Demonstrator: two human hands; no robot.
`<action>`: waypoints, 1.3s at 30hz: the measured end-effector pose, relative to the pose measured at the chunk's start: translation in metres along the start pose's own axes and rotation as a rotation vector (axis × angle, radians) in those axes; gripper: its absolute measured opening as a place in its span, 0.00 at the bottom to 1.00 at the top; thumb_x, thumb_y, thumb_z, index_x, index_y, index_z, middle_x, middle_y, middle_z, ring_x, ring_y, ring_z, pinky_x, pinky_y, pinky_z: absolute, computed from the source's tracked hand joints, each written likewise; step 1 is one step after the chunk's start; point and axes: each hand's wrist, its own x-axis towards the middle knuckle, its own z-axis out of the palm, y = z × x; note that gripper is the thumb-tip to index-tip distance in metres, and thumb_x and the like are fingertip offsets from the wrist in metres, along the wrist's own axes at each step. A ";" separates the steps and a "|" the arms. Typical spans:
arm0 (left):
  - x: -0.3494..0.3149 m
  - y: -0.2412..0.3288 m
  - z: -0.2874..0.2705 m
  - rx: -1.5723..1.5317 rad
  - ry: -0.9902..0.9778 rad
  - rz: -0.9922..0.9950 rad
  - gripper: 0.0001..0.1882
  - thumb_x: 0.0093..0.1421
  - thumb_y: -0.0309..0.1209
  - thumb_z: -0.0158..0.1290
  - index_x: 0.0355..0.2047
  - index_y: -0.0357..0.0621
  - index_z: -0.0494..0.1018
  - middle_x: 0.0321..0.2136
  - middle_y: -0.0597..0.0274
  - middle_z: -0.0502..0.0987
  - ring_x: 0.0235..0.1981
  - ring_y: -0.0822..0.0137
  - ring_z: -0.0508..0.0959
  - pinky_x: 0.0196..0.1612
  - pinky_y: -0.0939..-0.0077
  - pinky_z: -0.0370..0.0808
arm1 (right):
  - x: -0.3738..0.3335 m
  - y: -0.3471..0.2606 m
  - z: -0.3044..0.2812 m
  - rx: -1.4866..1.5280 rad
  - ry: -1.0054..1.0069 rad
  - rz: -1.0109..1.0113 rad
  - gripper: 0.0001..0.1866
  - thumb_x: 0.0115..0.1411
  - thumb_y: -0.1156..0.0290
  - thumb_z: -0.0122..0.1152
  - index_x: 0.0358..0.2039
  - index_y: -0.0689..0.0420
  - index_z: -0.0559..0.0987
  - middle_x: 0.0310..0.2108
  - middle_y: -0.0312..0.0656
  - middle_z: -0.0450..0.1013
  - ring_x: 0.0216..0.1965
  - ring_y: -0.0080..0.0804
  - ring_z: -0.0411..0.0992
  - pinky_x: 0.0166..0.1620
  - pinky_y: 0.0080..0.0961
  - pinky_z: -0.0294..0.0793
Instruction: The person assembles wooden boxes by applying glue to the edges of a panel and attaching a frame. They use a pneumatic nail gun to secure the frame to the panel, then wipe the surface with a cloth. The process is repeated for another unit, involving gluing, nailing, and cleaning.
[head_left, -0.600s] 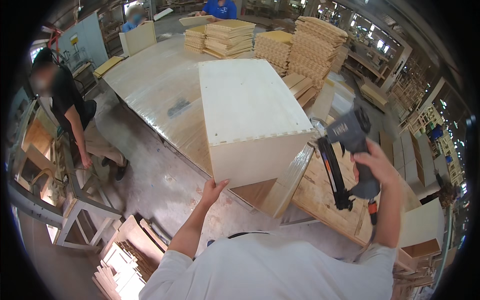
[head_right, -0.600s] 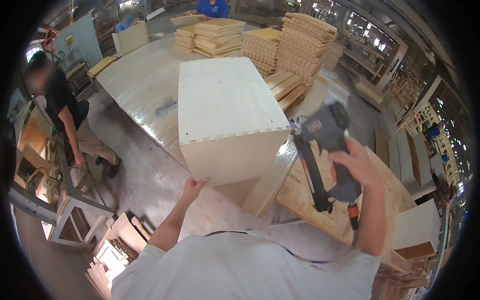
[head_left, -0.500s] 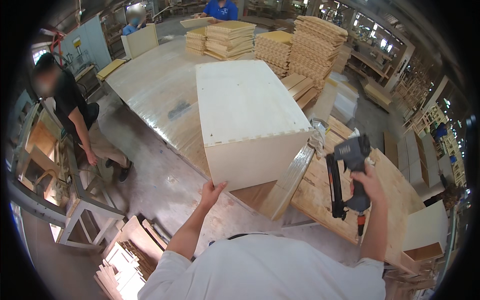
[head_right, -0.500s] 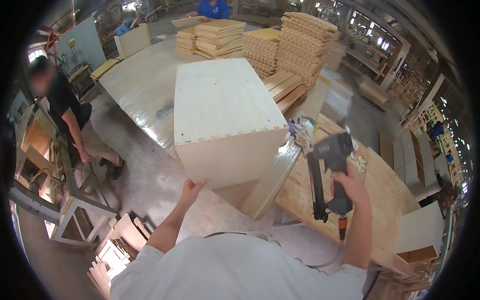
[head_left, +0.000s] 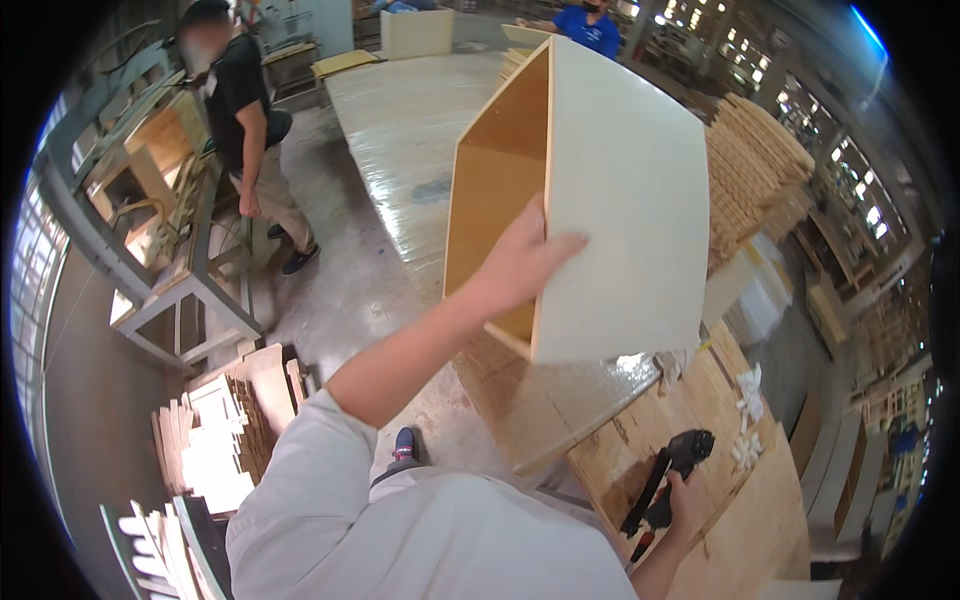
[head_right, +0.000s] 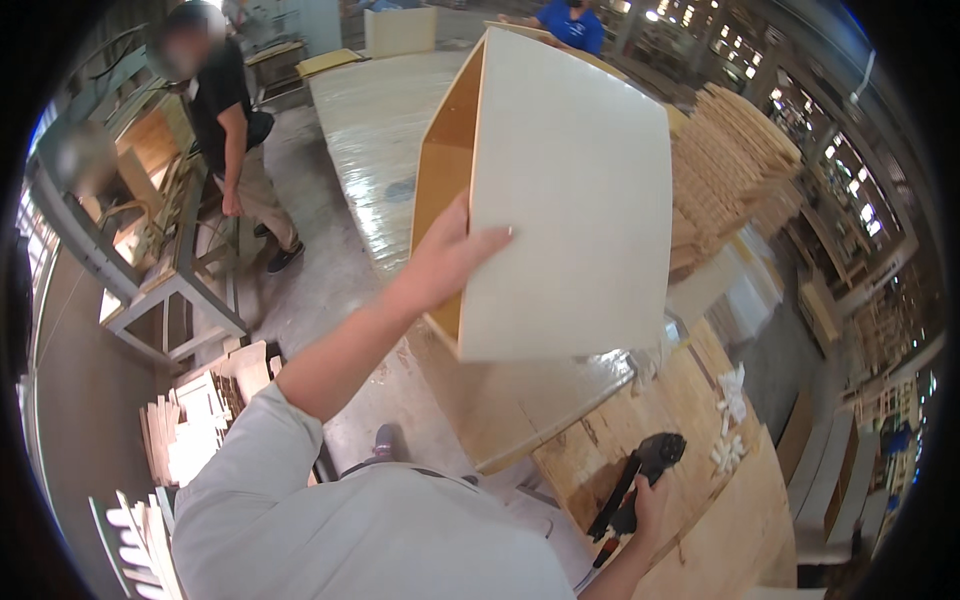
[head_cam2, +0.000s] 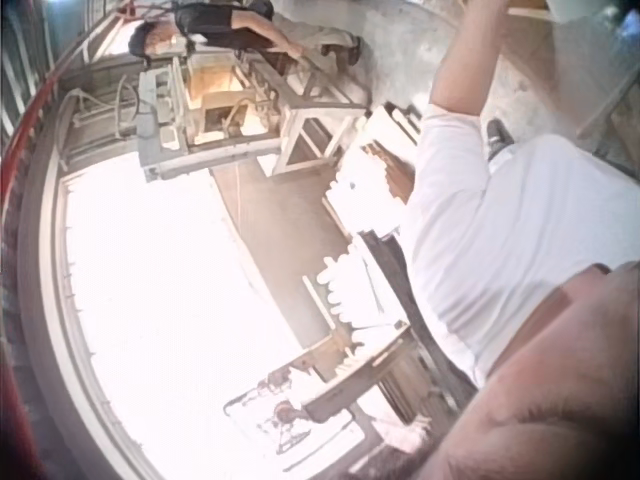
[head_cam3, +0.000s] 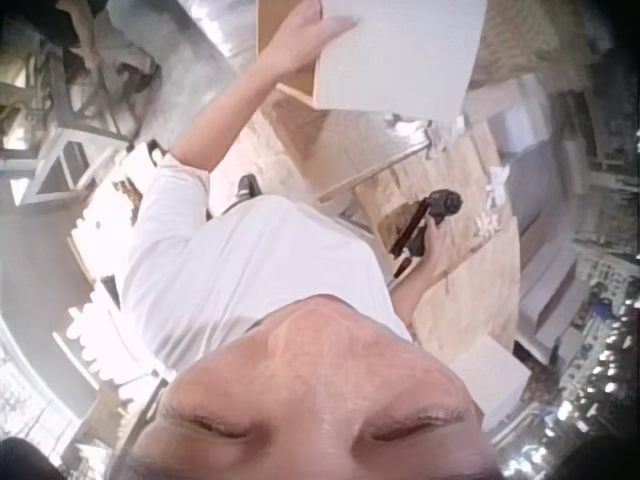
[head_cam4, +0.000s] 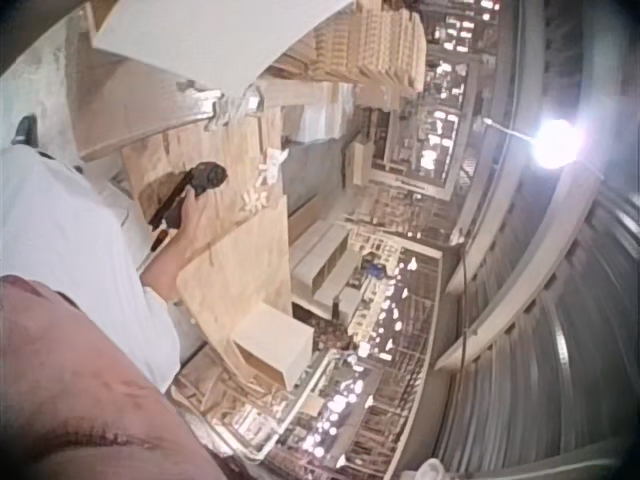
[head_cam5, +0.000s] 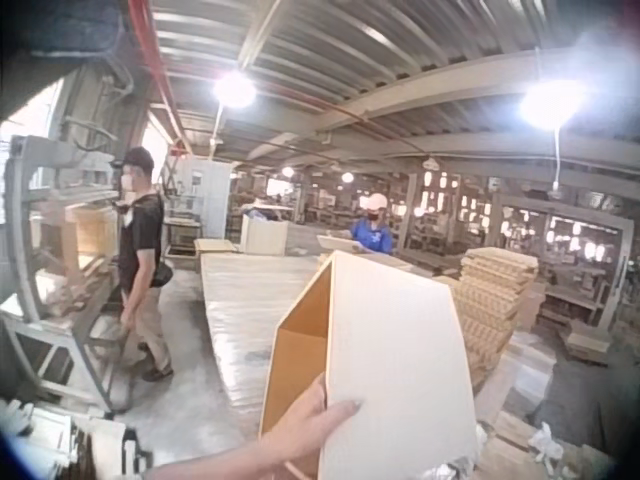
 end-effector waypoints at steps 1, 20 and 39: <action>0.018 -0.002 -0.008 -0.073 0.072 -0.046 0.28 0.58 0.28 0.51 0.57 0.34 0.57 0.51 0.52 0.68 0.51 0.67 0.70 0.53 0.70 0.68 | 0.000 0.001 0.001 0.012 0.002 -0.005 0.14 0.53 0.72 0.54 0.39 0.62 0.67 0.20 0.42 0.67 0.13 0.30 0.69 0.16 0.27 0.70; -0.055 -0.207 -0.157 0.027 -0.178 -0.209 0.37 0.57 0.36 0.56 0.63 0.40 0.54 0.58 0.52 0.65 0.59 0.61 0.65 0.60 0.65 0.64 | -0.005 -0.011 0.024 -0.124 0.127 0.100 0.18 0.57 0.69 0.55 0.45 0.63 0.65 0.19 0.43 0.67 0.12 0.33 0.69 0.15 0.28 0.71; -0.024 -0.039 -0.070 -0.073 0.123 -0.091 0.23 0.53 0.27 0.55 0.50 0.34 0.67 0.39 0.56 0.77 0.38 0.67 0.77 0.42 0.72 0.74 | 0.012 0.003 -0.004 -0.038 0.011 0.072 0.21 0.53 0.70 0.58 0.45 0.61 0.64 0.27 0.45 0.69 0.15 0.36 0.73 0.16 0.29 0.74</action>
